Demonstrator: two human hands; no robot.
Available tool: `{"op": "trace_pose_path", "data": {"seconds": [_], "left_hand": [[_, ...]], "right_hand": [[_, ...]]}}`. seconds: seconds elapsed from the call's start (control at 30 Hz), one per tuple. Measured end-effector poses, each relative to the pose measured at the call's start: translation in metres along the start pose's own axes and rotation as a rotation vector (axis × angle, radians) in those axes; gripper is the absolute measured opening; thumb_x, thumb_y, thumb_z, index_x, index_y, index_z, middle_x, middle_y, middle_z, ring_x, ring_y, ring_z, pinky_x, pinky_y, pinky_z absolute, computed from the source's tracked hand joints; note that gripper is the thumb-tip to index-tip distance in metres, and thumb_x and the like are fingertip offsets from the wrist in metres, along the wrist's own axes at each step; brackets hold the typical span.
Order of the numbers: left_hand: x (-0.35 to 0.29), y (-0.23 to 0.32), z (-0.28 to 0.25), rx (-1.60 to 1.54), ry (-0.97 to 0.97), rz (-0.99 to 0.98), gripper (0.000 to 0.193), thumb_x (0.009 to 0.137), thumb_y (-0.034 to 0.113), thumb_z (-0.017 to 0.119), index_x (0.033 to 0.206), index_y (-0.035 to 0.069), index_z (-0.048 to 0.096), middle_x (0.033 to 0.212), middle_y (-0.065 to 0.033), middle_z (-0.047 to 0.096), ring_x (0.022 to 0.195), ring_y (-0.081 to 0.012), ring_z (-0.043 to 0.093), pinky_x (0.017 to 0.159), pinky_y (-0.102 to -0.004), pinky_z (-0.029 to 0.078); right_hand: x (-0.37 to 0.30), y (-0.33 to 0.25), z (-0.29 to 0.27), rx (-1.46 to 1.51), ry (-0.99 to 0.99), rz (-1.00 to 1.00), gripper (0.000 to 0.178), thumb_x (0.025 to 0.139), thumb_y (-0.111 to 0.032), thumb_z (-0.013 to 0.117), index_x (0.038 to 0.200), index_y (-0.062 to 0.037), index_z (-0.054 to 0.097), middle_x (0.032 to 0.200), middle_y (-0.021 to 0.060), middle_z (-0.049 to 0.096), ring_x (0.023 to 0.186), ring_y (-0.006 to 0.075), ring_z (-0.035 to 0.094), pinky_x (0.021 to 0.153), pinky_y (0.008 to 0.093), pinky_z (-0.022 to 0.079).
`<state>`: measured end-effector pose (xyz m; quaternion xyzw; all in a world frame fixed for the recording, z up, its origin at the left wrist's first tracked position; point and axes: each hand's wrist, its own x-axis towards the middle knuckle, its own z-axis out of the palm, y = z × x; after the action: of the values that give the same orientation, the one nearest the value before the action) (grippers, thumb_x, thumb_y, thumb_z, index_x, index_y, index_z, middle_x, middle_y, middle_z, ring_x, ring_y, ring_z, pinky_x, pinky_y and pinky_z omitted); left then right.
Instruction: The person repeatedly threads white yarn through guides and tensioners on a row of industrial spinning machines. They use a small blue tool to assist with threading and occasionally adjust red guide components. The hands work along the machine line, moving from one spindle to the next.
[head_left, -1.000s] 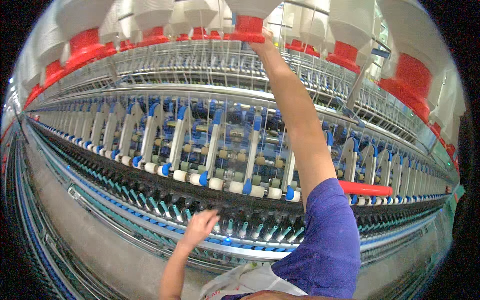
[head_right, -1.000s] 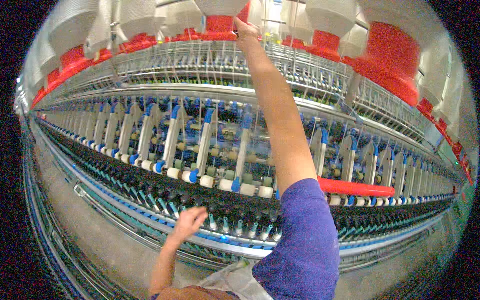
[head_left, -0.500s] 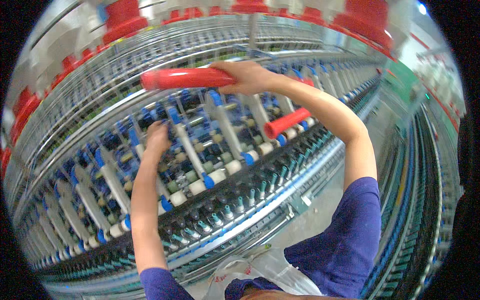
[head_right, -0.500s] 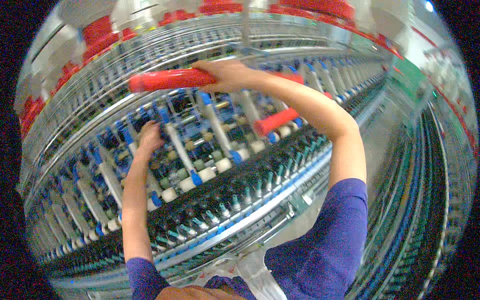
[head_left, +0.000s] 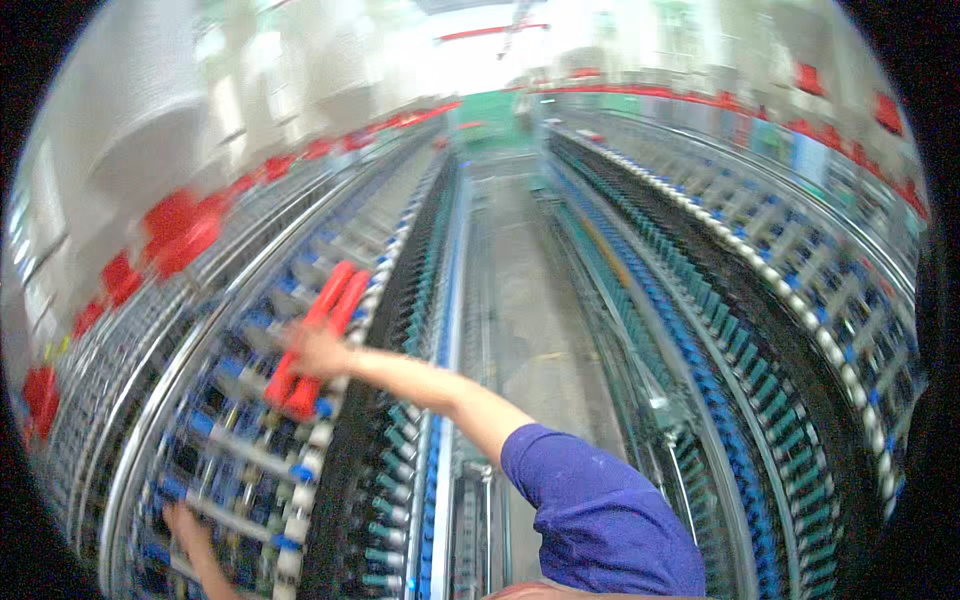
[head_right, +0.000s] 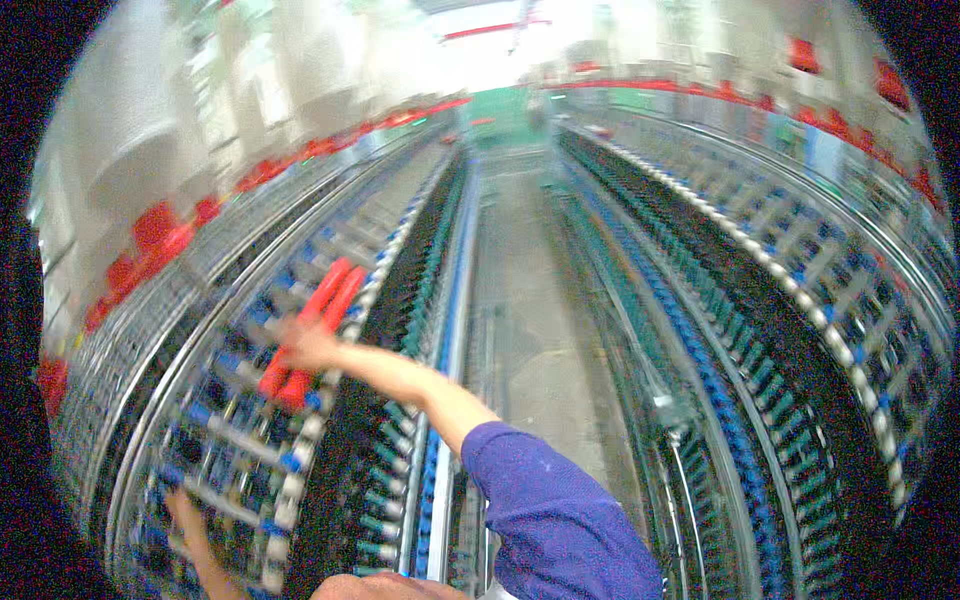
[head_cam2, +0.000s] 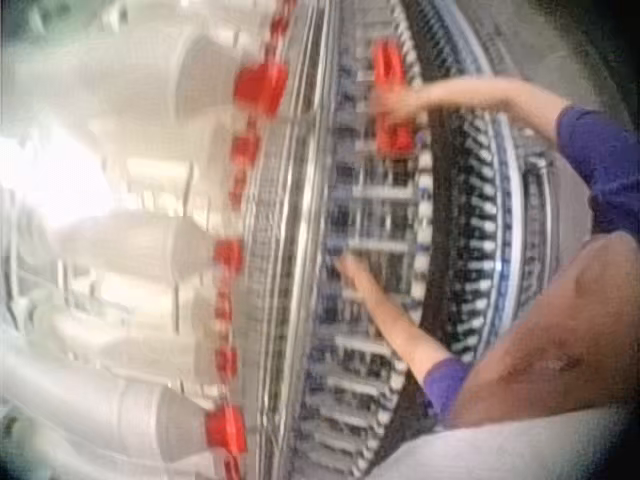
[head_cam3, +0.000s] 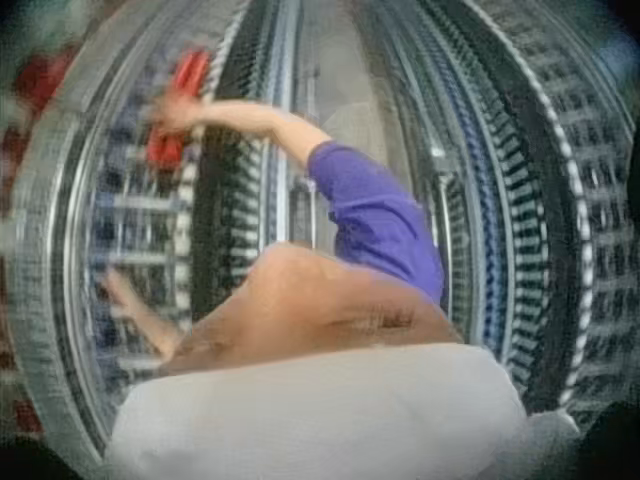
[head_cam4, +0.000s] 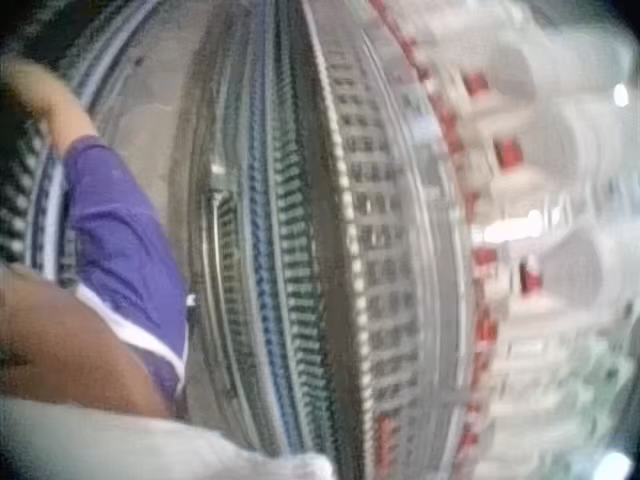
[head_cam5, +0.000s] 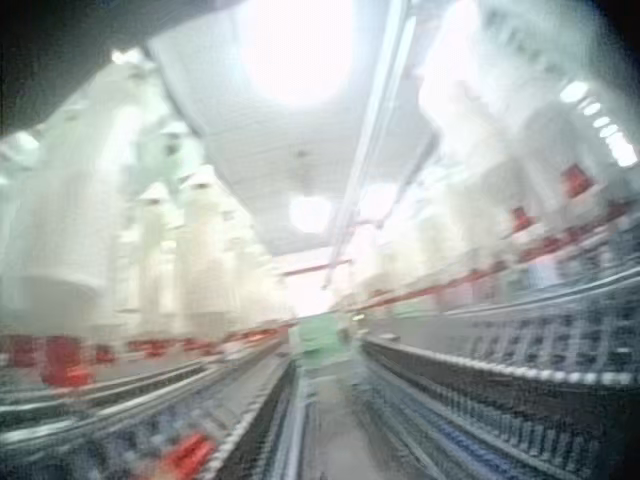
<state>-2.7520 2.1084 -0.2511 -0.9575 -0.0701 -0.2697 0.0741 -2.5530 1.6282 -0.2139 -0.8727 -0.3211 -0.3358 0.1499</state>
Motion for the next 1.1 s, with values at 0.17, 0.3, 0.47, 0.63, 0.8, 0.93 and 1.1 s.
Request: {"op": "trace_pose_path", "data": {"seconds": [0.17,0.3,0.47,0.63,0.8,0.93,1.1], "left_hand": [[-0.026,0.051,-0.055,0.116,0.183,-0.015,0.038,0.074,0.01,0.071,0.107,-0.002,0.057,0.101,-0.02,0.06,0.099,-0.0369,0.054,0.083,-0.0455,0.044],[-0.068,0.158,-0.123,-0.123,0.751,0.132,0.03,0.081,0.015,0.066,0.106,0.0,0.06,0.101,-0.0159,0.062,0.096,-0.0317,0.057,0.08,-0.043,0.047],[-0.079,0.325,-0.18,-0.448,0.847,0.463,0.025,0.088,0.022,0.06,0.104,0.003,0.064,0.101,-0.0108,0.065,0.093,-0.0251,0.061,0.075,-0.0399,0.05],[-0.035,0.5,-0.205,-0.914,0.59,0.797,0.019,0.082,0.0,0.057,0.1,-0.006,0.057,0.084,-0.0211,0.061,0.073,-0.037,0.06,0.065,-0.0405,0.048],[-0.037,0.595,-0.247,-0.995,0.604,1.014,0.02,0.078,0.004,0.065,0.097,-0.002,0.061,0.078,-0.0158,0.063,0.065,-0.0289,0.062,0.057,-0.0351,0.05],[-0.062,0.65,-0.305,-1.135,0.681,1.165,0.034,0.073,0.01,0.073,0.102,-0.003,0.063,0.077,-0.0139,0.065,0.06,-0.0227,0.063,0.051,-0.0294,0.05],[-0.085,0.717,-0.376,-1.347,0.991,1.178,0.045,0.068,0.018,0.076,0.105,-0.004,0.062,0.067,-0.0096,0.06,0.052,-0.0192,0.055,0.046,-0.0293,0.046]], "right_hand": [[-0.158,0.003,-0.156,-0.109,0.282,-0.605,0.049,0.075,-0.03,0.069,0.119,-0.0127,0.054,0.121,0.0128,0.053,0.117,0.0266,0.049,0.095,0.0464,0.036],[-0.286,0.07,-0.399,-0.758,0.645,-0.195,0.023,0.074,-0.015,0.067,0.095,-0.0084,0.06,0.109,0.0128,0.058,0.1,0.0282,0.057,0.086,0.0443,0.042],[-0.339,0.057,-0.669,-1.139,1.456,-0.15,0.068,0.073,-0.019,0.073,0.128,0.0009,0.037,0.126,0.0162,0.042,0.115,0.0255,0.043,0.098,0.0404,0.034],[-0.281,0.113,-0.754,-0.99,1.466,0.038,0.069,0.06,-0.017,0.077,0.12,0.0033,0.049,0.094,0.0167,0.063,0.084,0.0248,0.062,0.077,0.0329,0.049],[-0.326,0.135,-0.737,-0.102,1.073,0.487,0.035,0.064,-0.009,0.072,0.094,0.0044,0.06,0.079,0.0076,0.063,0.07,0.0168,0.061,0.065,0.0282,0.05],[-0.342,0.137,-0.621,0.144,0.961,0.392,0.038,0.064,-0.011,0.071,0.097,0.004,0.058,0.081,0.0105,0.063,0.07,0.0193,0.062,0.066,0.0315,0.051],[-0.347,0.136,-0.458,0.367,0.737,0.383,0.045,0.064,-0.019,0.079,0.103,-0.0028,0.061,0.093,0.0101,0.066,0.082,0.0202,0.064,0.075,0.0325,0.051]]}}
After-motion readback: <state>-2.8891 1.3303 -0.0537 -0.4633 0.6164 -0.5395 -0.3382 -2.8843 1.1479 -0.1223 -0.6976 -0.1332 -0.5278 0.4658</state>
